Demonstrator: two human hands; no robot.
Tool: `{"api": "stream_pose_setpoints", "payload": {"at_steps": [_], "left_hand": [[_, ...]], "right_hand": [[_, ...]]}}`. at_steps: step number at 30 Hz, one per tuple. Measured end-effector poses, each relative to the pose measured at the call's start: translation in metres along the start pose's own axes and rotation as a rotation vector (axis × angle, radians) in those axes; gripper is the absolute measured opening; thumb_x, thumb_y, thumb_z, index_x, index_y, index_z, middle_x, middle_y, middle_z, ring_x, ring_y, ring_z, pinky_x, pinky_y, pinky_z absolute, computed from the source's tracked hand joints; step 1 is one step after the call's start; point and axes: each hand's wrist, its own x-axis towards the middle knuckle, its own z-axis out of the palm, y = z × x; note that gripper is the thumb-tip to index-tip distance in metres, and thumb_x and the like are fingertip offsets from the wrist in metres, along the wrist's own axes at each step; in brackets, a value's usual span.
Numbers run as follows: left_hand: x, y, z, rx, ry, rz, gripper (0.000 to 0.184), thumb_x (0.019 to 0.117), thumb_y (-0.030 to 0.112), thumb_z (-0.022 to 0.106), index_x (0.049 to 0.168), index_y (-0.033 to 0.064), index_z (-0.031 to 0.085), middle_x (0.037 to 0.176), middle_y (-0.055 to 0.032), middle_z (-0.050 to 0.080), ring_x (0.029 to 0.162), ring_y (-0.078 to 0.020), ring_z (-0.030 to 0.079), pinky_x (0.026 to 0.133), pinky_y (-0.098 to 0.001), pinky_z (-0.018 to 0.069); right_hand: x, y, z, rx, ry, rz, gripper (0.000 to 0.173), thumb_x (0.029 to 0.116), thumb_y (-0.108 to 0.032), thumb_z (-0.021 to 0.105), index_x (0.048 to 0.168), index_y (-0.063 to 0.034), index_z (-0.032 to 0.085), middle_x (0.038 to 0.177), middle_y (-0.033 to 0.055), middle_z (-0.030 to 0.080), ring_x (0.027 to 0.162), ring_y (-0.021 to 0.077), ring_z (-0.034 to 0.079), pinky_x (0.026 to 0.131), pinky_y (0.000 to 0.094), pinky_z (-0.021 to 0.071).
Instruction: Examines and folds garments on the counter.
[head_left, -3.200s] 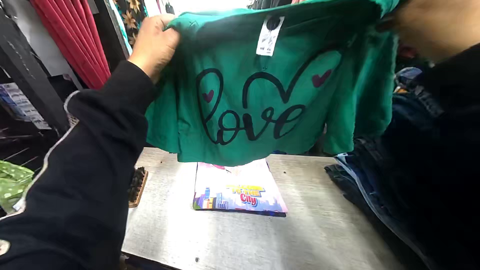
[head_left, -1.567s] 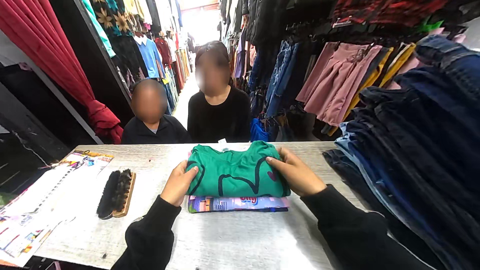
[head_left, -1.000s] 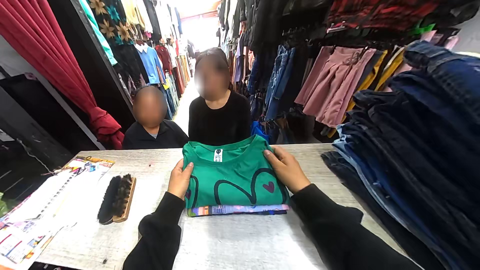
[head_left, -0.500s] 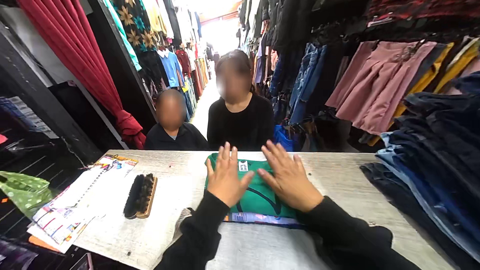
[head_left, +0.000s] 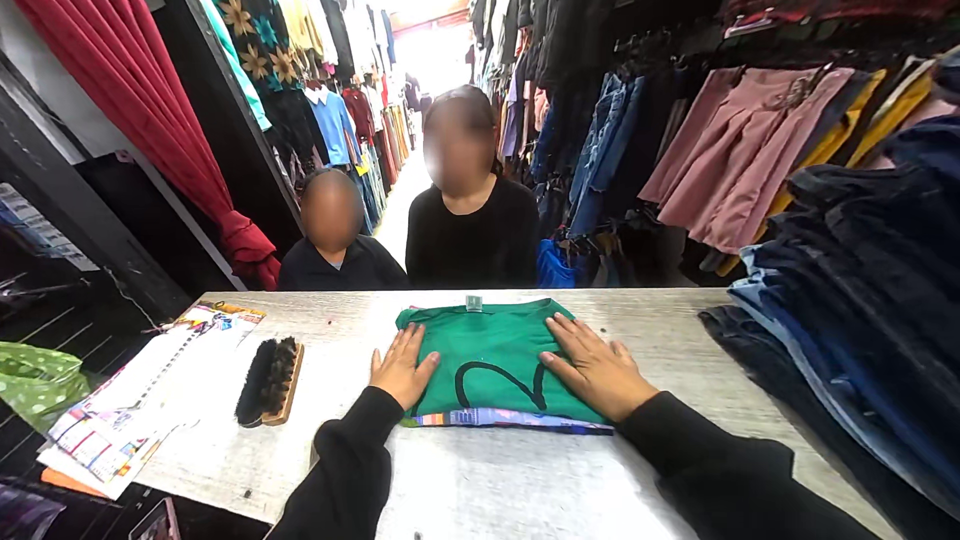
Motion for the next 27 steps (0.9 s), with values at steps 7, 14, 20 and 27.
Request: {"api": "stream_pose_setpoints", "payload": {"at_steps": [7,14,20,27], "left_hand": [[-0.026,-0.001,0.0,0.006,0.338,0.461,0.065,0.0991,0.04,0.059,0.15,0.0012,0.049,0.16,-0.0189,0.041,0.149,-0.0353,0.038,0.117,-0.0647,0.0306],[-0.036,0.005,0.015,0.129,0.347,0.804,0.042,0.0925,0.0,0.053,0.133,-0.0018,0.065,0.135,-0.0177,0.066,0.127,-0.0318,0.064,0.106,-0.049,0.0513],[-0.049,-0.016,0.015,0.058,0.413,0.892,0.036,0.095,0.0,0.046,0.12,0.0014,0.073,0.123,-0.0152,0.073,0.117,-0.0276,0.07,0.099,-0.0421,0.0573],[-0.032,0.008,-0.028,-0.125,0.348,0.734,0.038,0.1069,0.019,0.044,0.11,-0.0004,0.076,0.106,-0.0127,0.077,0.099,-0.0204,0.075,0.091,-0.0391,0.0602]], "right_hand": [[-0.026,0.011,-0.01,0.093,0.186,-0.366,0.081,0.0987,-0.068,0.034,0.154,-0.0092,0.047,0.162,0.0114,0.04,0.151,0.0332,0.034,0.118,0.0663,0.028],[-0.032,0.007,0.002,0.103,0.135,-0.612,0.05,0.0955,-0.017,0.045,0.141,-0.0068,0.061,0.143,0.0102,0.062,0.136,0.03,0.056,0.111,0.0643,0.04],[-0.036,0.013,-0.015,0.127,0.042,-0.668,0.044,0.0913,-0.014,0.048,0.129,-0.0098,0.071,0.136,0.0094,0.067,0.131,0.0293,0.06,0.11,0.0629,0.042],[-0.015,-0.014,-0.013,0.175,0.348,-0.591,0.043,0.1039,-0.036,0.046,0.099,-0.0092,0.079,0.119,0.0075,0.075,0.116,0.0248,0.07,0.103,0.0542,0.052]]}}
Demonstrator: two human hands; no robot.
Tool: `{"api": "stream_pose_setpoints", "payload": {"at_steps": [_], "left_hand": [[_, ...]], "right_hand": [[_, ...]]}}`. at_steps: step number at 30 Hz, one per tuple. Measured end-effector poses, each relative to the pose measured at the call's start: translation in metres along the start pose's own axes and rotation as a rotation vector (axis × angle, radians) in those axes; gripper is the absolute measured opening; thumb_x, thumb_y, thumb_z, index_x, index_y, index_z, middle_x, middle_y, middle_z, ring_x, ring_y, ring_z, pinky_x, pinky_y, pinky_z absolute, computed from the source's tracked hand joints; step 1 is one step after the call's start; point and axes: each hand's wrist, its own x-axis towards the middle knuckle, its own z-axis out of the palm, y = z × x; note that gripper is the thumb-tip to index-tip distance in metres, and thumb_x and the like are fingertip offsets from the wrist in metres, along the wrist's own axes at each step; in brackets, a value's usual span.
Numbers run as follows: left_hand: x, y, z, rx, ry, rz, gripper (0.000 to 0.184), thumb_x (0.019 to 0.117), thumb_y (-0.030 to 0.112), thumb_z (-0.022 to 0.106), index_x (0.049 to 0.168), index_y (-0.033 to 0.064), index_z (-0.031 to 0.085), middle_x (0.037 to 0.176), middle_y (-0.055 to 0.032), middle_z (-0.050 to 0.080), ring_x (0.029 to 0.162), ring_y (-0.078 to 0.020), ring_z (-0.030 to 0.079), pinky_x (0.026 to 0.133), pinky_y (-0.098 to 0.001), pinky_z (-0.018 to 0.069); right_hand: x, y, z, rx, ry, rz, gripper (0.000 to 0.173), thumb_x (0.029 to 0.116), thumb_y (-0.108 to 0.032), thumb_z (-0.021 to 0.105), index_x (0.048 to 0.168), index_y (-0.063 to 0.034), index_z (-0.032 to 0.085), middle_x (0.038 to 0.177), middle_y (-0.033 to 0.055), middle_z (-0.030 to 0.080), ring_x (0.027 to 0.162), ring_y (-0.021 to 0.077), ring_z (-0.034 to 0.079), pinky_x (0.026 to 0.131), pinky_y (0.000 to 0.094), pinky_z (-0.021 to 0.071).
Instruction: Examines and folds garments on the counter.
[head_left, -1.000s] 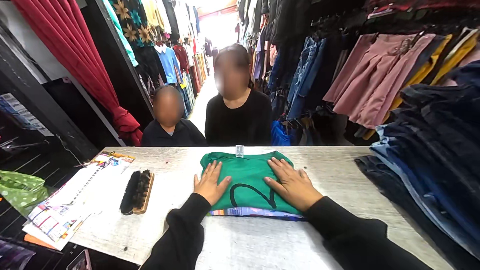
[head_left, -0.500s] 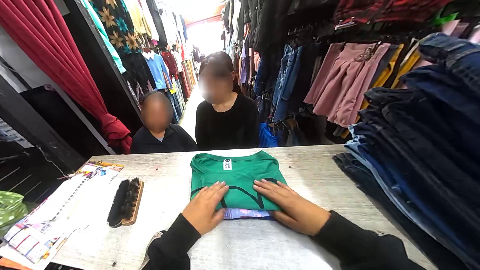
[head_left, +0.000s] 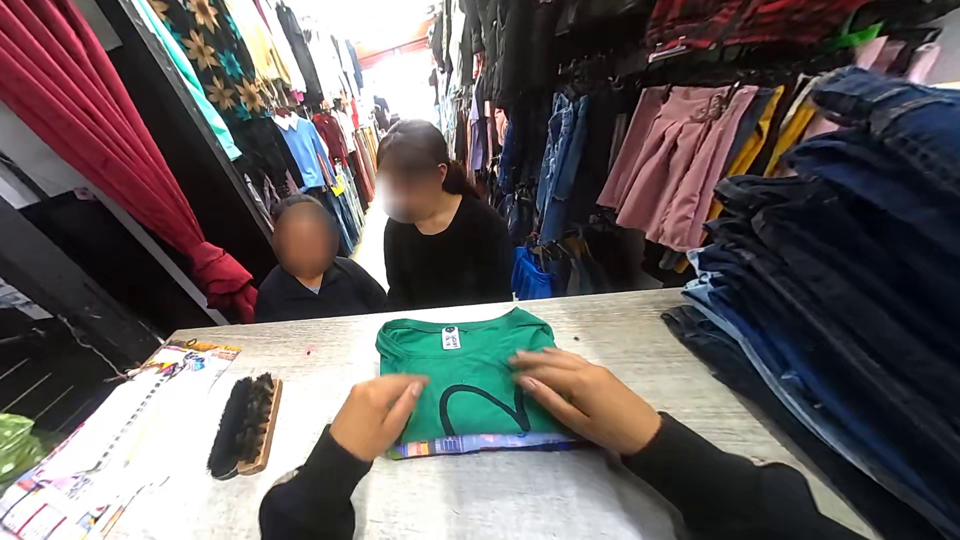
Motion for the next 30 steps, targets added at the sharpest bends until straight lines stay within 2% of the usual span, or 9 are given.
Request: {"api": "stream_pose_setpoints", "payload": {"at_steps": [1,3,5,7,9,14,16,18,30], "left_hand": [[0.014,0.0,0.005,0.016,0.013,-0.03,0.036,0.1061,0.018,0.045,0.115,-0.0005,0.075,0.11,-0.0136,0.076,0.103,-0.0219,0.074,0.093,-0.0407,0.059],[0.039,-0.002,0.025,0.075,-0.094,-0.127,0.04,0.1065,0.023,0.047,0.134,0.0013,0.066,0.138,-0.0153,0.065,0.13,-0.0259,0.061,0.111,-0.0476,0.0474],[0.055,-0.003,0.049,0.13,-0.343,-0.29,0.057,0.1068,0.04,0.045,0.154,0.0079,0.045,0.163,-0.0134,0.037,0.153,-0.0281,0.032,0.124,-0.059,0.0201],[0.056,-0.005,0.062,0.122,-0.48,-0.378,0.066,0.1053,0.051,0.039,0.16,0.0143,0.036,0.169,-0.0078,0.026,0.158,-0.0253,0.018,0.125,-0.0624,0.0067],[0.052,-0.007,0.06,0.099,-0.48,-0.373,0.065,0.1056,0.052,0.036,0.16,0.0161,0.037,0.17,-0.0057,0.025,0.158,-0.0243,0.016,0.125,-0.0615,0.0055],[0.037,-0.029,0.067,0.233,-0.128,-0.311,0.071,0.1024,0.061,0.033,0.159,0.0182,0.04,0.168,-0.0051,0.031,0.157,-0.0272,0.021,0.12,-0.0721,0.0049],[0.041,-0.034,0.06,0.177,-0.263,-0.486,0.076,0.1015,0.065,0.03,0.163,0.0208,0.029,0.171,-0.0028,0.021,0.159,-0.0242,0.011,0.122,-0.0691,-0.0017],[0.044,-0.039,0.052,0.087,-0.369,-0.576,0.076,0.1025,0.064,0.031,0.164,0.019,0.027,0.172,-0.0036,0.017,0.159,-0.0248,0.009,0.122,-0.0676,0.0011],[0.035,-0.046,0.053,-0.022,-0.324,-0.51,0.07,0.1026,0.056,0.037,0.159,0.0142,0.039,0.169,-0.0047,0.026,0.158,-0.0299,0.015,0.12,-0.07,0.0113]], "right_hand": [[0.007,-0.001,0.008,-0.037,0.012,0.021,0.045,0.1046,-0.04,0.045,0.116,-0.0107,0.076,0.133,0.0085,0.068,0.127,0.0272,0.063,0.106,0.0581,0.048],[0.014,0.0,0.024,-0.126,-0.075,0.089,0.062,0.1038,-0.057,0.036,0.145,-0.0163,0.059,0.157,0.0078,0.048,0.147,0.0296,0.042,0.115,0.067,0.0328],[0.013,0.004,0.031,-0.161,-0.264,0.206,0.075,0.1012,-0.067,0.03,0.156,-0.019,0.046,0.164,0.0076,0.037,0.154,0.0304,0.03,0.118,0.0716,0.0177],[0.012,0.005,0.028,-0.111,-0.408,0.316,0.078,0.0998,-0.07,0.028,0.159,-0.0204,0.04,0.166,0.0074,0.035,0.155,0.0295,0.026,0.121,0.0698,0.0109],[0.005,0.009,0.027,-0.089,-0.372,0.332,0.078,0.0995,-0.07,0.027,0.158,-0.0203,0.042,0.164,0.0074,0.038,0.154,0.0302,0.03,0.12,0.0691,0.0149],[-0.009,0.018,0.028,-0.062,-0.236,0.384,0.083,0.098,-0.071,0.026,0.154,-0.0145,0.048,0.162,0.0119,0.04,0.152,0.035,0.032,0.116,0.0711,0.0223],[-0.01,0.018,0.03,-0.078,-0.188,0.388,0.085,0.0969,-0.072,0.026,0.153,-0.0129,0.049,0.162,0.0151,0.039,0.151,0.0382,0.033,0.115,0.0723,0.0237],[-0.011,0.018,0.032,-0.099,-0.169,0.382,0.086,0.0967,-0.073,0.027,0.153,-0.0123,0.049,0.162,0.016,0.04,0.15,0.0406,0.035,0.113,0.0744,0.0252],[-0.008,0.014,0.016,0.005,-0.308,0.391,0.073,0.1031,-0.053,0.045,0.155,-0.0024,0.042,0.161,0.0256,0.035,0.149,0.0522,0.029,0.111,0.0785,0.0198]]}}
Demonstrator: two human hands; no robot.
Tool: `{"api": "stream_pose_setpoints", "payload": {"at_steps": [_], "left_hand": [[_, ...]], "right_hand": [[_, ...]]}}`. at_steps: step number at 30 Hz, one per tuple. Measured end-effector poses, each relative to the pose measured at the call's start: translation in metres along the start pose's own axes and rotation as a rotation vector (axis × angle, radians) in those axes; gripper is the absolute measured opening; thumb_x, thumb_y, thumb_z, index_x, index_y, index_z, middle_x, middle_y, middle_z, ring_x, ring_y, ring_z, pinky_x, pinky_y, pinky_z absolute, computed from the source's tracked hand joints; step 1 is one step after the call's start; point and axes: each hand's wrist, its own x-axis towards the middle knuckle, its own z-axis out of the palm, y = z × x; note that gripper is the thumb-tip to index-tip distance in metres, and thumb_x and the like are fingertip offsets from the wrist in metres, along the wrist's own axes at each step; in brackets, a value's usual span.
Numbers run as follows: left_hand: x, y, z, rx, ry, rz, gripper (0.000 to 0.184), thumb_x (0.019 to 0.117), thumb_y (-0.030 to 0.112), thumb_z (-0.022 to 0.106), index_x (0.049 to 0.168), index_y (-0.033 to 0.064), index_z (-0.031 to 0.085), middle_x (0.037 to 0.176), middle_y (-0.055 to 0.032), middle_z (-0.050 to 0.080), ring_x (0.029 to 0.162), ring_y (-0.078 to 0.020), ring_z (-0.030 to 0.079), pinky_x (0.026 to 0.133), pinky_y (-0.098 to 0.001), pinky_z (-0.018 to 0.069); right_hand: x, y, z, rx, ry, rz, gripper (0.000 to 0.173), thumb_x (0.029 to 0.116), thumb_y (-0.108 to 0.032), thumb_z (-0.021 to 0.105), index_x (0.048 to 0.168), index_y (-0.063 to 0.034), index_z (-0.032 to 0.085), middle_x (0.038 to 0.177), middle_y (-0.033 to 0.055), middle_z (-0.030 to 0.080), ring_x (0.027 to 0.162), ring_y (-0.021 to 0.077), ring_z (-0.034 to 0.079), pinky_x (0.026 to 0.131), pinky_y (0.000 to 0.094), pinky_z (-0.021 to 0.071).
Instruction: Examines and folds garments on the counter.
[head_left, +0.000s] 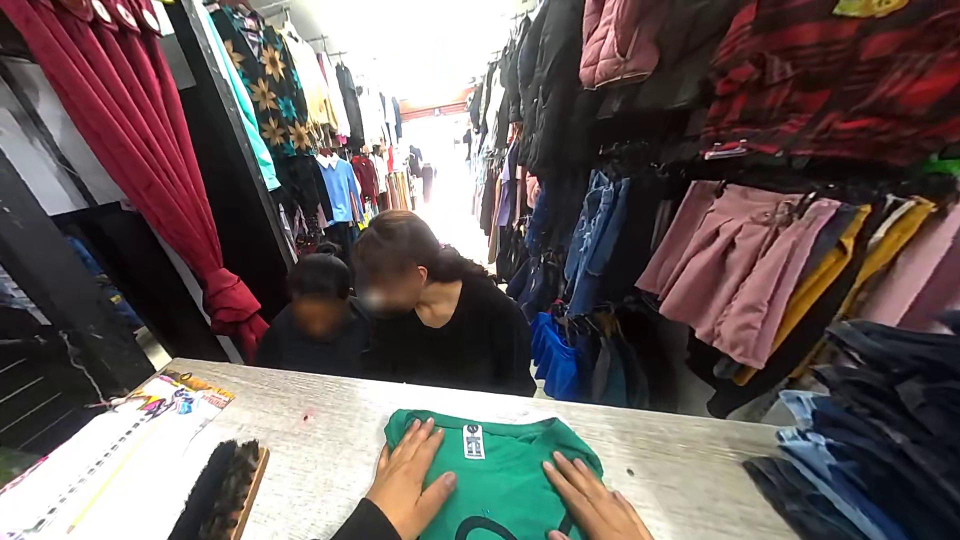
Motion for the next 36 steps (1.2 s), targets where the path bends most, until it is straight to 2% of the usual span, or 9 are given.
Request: {"api": "stream_pose_setpoints", "payload": {"at_steps": [4,9,13,21,31,36], "left_hand": [[-0.0032,-0.0008,0.0017,-0.019,0.023,0.019,0.067,0.1027,0.053,0.039,0.156,0.0134,0.044,0.168,-0.0061,0.03,0.157,-0.0316,0.018,0.119,-0.0716,0.0131],[-0.0053,-0.0005,0.003,-0.04,0.055,0.035,0.063,0.1031,0.051,0.041,0.153,0.0124,0.049,0.165,-0.0064,0.036,0.156,-0.0321,0.022,0.118,-0.0721,0.0146],[-0.005,-0.0032,0.0054,-0.038,0.068,0.042,0.063,0.1028,0.052,0.039,0.151,0.013,0.051,0.164,-0.0052,0.038,0.156,-0.0312,0.023,0.118,-0.0721,0.0159],[-0.0052,-0.0034,0.0058,-0.029,0.069,0.047,0.062,0.1032,0.051,0.039,0.15,0.0133,0.052,0.163,-0.0054,0.039,0.156,-0.0312,0.024,0.118,-0.0717,0.0175],[-0.0057,-0.0028,0.0041,-0.023,0.075,0.043,0.063,0.1036,0.053,0.037,0.15,0.0133,0.052,0.163,-0.0051,0.04,0.156,-0.0292,0.024,0.119,-0.0691,0.0166],[-0.006,0.0028,-0.0002,-0.049,0.05,0.034,0.06,0.1048,0.048,0.038,0.151,0.0121,0.05,0.164,-0.0055,0.038,0.156,-0.0281,0.023,0.121,-0.0675,0.0145]], "right_hand": [[0.0003,0.0018,0.0011,0.021,-0.008,-0.008,0.069,0.1043,-0.048,0.044,0.154,0.0007,0.042,0.16,0.0284,0.035,0.147,0.0547,0.03,0.112,0.0779,0.0193],[-0.0002,0.0075,0.0058,0.053,0.021,-0.055,0.067,0.1051,-0.043,0.043,0.151,0.0065,0.044,0.157,0.0333,0.037,0.144,0.0587,0.032,0.114,0.0736,0.0237],[-0.0009,0.0103,0.0071,0.046,0.035,-0.092,0.063,0.1066,-0.038,0.04,0.149,0.0085,0.045,0.155,0.0343,0.038,0.143,0.0582,0.034,0.116,0.0692,0.0265],[-0.002,0.0078,0.0052,0.034,0.044,-0.094,0.061,0.1066,-0.036,0.041,0.148,0.0094,0.046,0.155,0.0341,0.04,0.143,0.058,0.035,0.115,0.0696,0.0283],[-0.0021,0.0069,0.0063,0.02,0.063,-0.11,0.059,0.109,-0.033,0.033,0.148,0.0085,0.047,0.155,0.0327,0.04,0.143,0.0573,0.036,0.113,0.0714,0.0291],[-0.0027,0.0079,0.0058,0.02,0.071,-0.119,0.06,0.1088,-0.034,0.032,0.147,0.0092,0.047,0.155,0.0332,0.039,0.143,0.0586,0.035,0.113,0.0727,0.0283]]}}
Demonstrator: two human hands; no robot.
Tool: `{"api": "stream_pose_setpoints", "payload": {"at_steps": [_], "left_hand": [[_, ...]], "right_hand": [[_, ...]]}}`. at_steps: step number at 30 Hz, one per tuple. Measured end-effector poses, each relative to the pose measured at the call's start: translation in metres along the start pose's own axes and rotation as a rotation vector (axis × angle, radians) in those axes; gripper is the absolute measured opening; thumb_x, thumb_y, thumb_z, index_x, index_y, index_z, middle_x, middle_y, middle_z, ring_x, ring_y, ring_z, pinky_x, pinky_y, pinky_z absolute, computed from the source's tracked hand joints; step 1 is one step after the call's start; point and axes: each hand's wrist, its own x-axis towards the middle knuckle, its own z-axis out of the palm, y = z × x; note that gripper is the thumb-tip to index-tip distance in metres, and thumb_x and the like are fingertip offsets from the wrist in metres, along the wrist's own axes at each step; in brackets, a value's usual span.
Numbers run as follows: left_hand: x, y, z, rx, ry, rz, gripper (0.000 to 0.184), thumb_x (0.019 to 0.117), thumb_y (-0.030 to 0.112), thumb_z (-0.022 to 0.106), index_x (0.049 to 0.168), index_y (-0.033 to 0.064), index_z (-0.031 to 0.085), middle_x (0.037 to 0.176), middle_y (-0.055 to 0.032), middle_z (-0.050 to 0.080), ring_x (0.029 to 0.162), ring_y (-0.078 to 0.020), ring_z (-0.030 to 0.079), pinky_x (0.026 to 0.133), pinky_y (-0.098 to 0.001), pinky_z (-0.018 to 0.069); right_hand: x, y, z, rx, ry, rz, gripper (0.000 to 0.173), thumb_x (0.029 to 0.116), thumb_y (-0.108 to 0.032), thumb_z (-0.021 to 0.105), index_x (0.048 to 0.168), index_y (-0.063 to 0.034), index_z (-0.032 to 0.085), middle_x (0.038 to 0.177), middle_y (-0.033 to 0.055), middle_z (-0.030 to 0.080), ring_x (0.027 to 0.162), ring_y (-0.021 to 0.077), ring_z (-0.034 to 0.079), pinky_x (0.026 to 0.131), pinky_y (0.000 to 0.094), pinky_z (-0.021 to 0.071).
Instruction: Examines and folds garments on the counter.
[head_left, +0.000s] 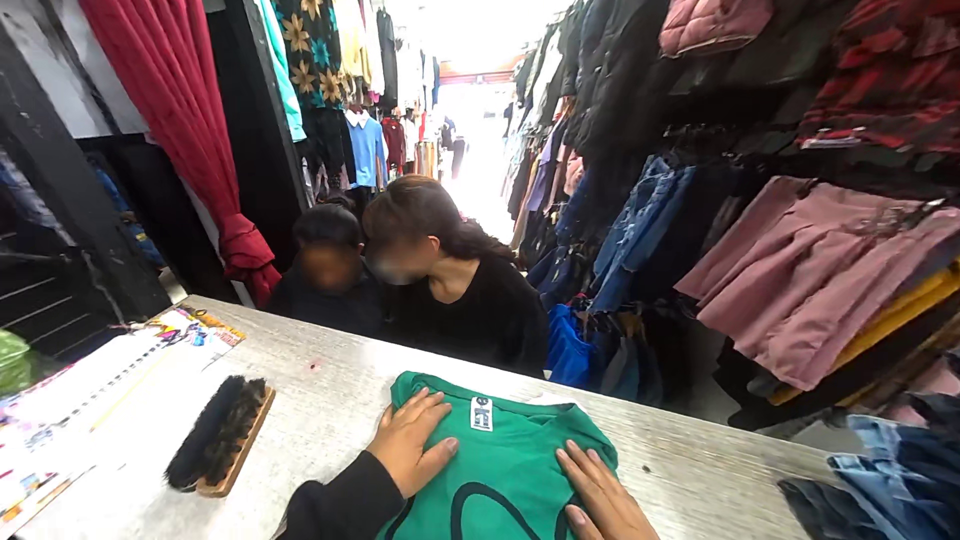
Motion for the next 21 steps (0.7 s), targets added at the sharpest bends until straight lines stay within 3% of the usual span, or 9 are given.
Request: {"api": "stream_pose_setpoints", "payload": {"at_steps": [21], "left_hand": [[0.0005,-0.0011,-0.0022,0.002,-0.028,-0.012,0.058,0.105,0.046,0.04,0.151,0.0119,0.051,0.163,-0.0057,0.039,0.156,-0.0286,0.022,0.12,-0.0681,0.0155]], "right_hand": [[0.0019,-0.0009,-0.0002,0.02,-0.015,0.006,0.056,0.1086,-0.029,0.033,0.148,0.0089,0.047,0.155,0.0331,0.04,0.143,0.0588,0.035,0.112,0.0752,0.0266]]}}
